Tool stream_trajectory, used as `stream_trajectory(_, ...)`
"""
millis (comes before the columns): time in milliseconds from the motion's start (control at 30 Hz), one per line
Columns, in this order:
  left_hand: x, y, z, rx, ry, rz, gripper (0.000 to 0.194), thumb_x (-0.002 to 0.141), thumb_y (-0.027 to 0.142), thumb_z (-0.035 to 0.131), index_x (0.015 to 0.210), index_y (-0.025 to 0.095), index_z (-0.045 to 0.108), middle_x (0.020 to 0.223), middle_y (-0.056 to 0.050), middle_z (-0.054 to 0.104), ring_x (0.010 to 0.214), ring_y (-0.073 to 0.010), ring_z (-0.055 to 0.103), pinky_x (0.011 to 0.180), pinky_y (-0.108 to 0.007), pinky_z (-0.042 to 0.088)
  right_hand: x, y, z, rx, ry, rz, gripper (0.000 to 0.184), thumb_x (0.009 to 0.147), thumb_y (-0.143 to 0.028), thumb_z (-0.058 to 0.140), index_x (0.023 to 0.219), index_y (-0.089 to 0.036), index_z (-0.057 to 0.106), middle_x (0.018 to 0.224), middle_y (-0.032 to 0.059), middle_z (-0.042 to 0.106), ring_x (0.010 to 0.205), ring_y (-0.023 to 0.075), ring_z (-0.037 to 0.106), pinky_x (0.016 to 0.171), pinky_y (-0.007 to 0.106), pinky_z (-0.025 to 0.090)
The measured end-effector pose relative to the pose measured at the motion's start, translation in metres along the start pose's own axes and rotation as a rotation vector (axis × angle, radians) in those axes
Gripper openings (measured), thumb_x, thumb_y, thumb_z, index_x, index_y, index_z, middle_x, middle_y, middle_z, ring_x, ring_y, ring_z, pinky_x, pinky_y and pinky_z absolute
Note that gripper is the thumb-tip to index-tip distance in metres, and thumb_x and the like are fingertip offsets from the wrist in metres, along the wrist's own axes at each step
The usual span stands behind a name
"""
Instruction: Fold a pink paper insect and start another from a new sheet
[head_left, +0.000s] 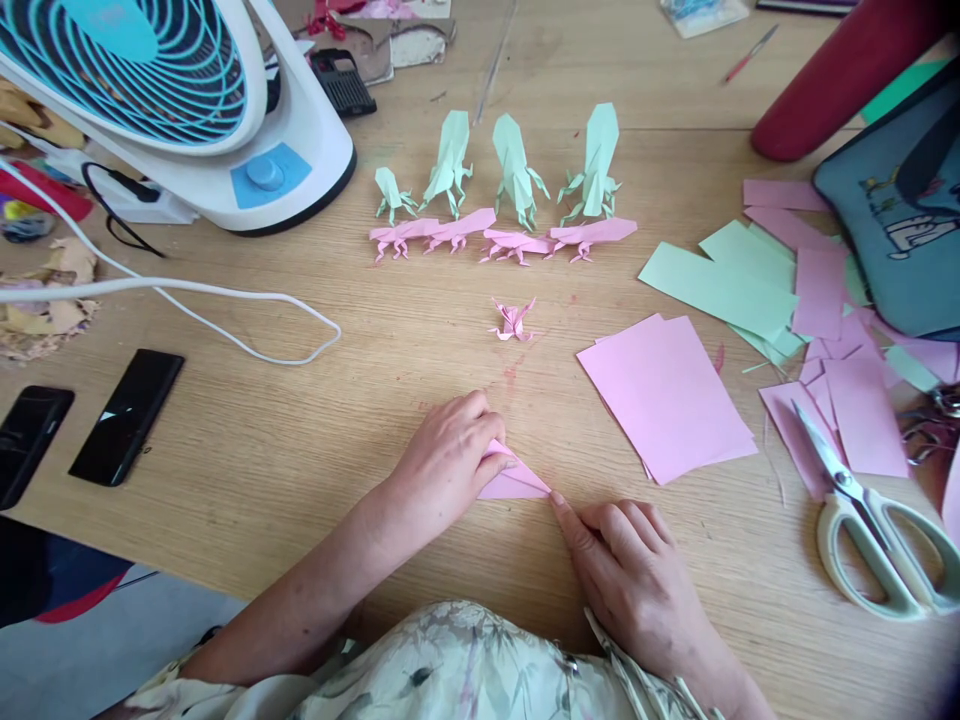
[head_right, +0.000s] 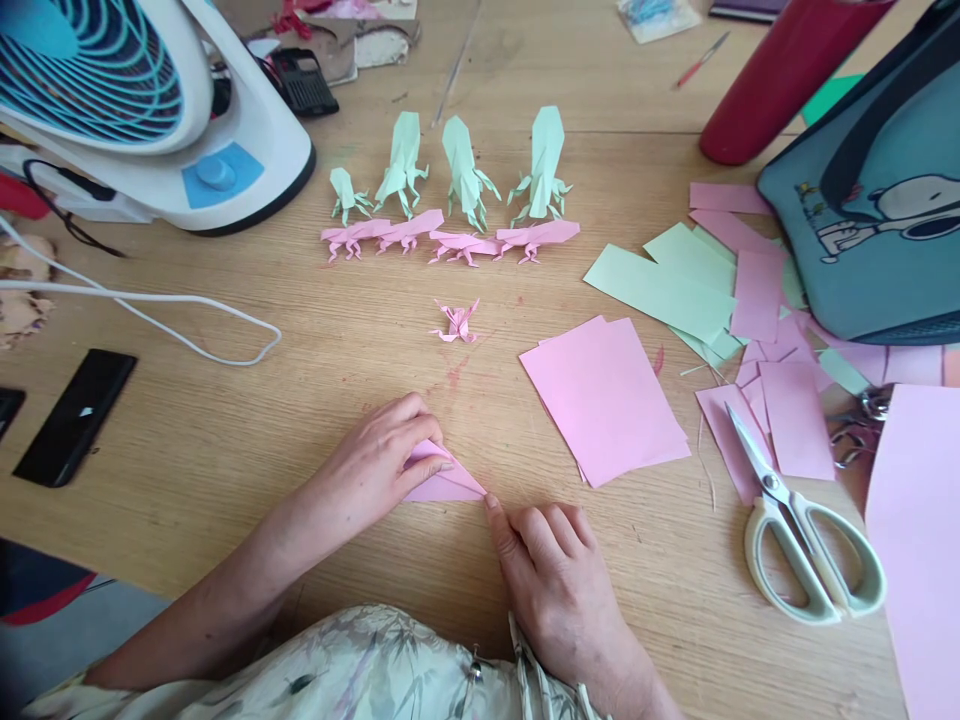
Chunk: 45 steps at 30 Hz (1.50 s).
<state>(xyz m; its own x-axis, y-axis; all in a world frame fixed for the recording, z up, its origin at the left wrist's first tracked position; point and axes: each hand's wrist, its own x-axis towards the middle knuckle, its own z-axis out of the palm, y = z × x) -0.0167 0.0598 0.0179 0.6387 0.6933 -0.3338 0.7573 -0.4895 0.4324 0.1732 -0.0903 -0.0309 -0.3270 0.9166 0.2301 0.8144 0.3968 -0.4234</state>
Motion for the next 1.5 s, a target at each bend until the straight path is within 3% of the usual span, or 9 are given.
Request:
stream_trajectory(300,-0.002,-0.006,0.006,0.037,0.037,0.012,0.015,0.088,0.030,0.066,0.082,0.017,0.061,0.097,-0.004,0.056,0.092,-0.0196,0.055,0.080,-0.032,0.043,0.002,-0.001,0.000,-0.005,0.011,-0.004,0.036,0.096,-0.007,0.046,0.131,-0.003,0.054,0.086,0.0086,0.057,0.077,0.0188,0.048,0.071,0.035,0.037)
stream_trajectory(667,-0.001,-0.009,0.004,0.006,0.044,0.051,0.017,0.089,0.029,0.064,0.078,0.016,0.059,0.094,-0.003,0.055,0.089,-0.0183,0.054,0.076,-0.030,0.042,0.006,-0.004,-0.006,-0.094,-0.043,-0.050,0.042,0.094,-0.008,0.042,0.136,-0.003,0.050,0.083,0.0081,0.053,0.075,0.0211,0.045,0.069,0.037,0.037)
stream_trajectory(1267,-0.001,-0.012,0.007,0.004,0.083,0.089,0.023,0.088,0.038,0.065,0.080,0.017,0.059,0.091,-0.002,0.054,0.088,-0.0187,0.054,0.074,-0.030,0.040,0.023,-0.009,-0.009,-0.204,-0.222,-0.024,0.037,0.096,-0.016,0.048,0.131,-0.012,0.055,0.080,0.0045,0.053,0.072,0.0197,0.046,0.066,0.036,0.032)
stream_trajectory(1500,-0.008,-0.017,0.007,-0.065,0.142,0.022,0.014,0.086,0.025,0.067,0.078,0.016,0.060,0.089,-0.001,0.056,0.084,-0.0162,0.055,0.073,-0.027,0.042,0.023,-0.006,-0.003,-0.204,-0.187,-0.011,0.040,0.096,-0.021,0.054,0.135,-0.013,0.053,0.079,0.0029,0.054,0.071,0.0182,0.049,0.065,0.035,0.031)
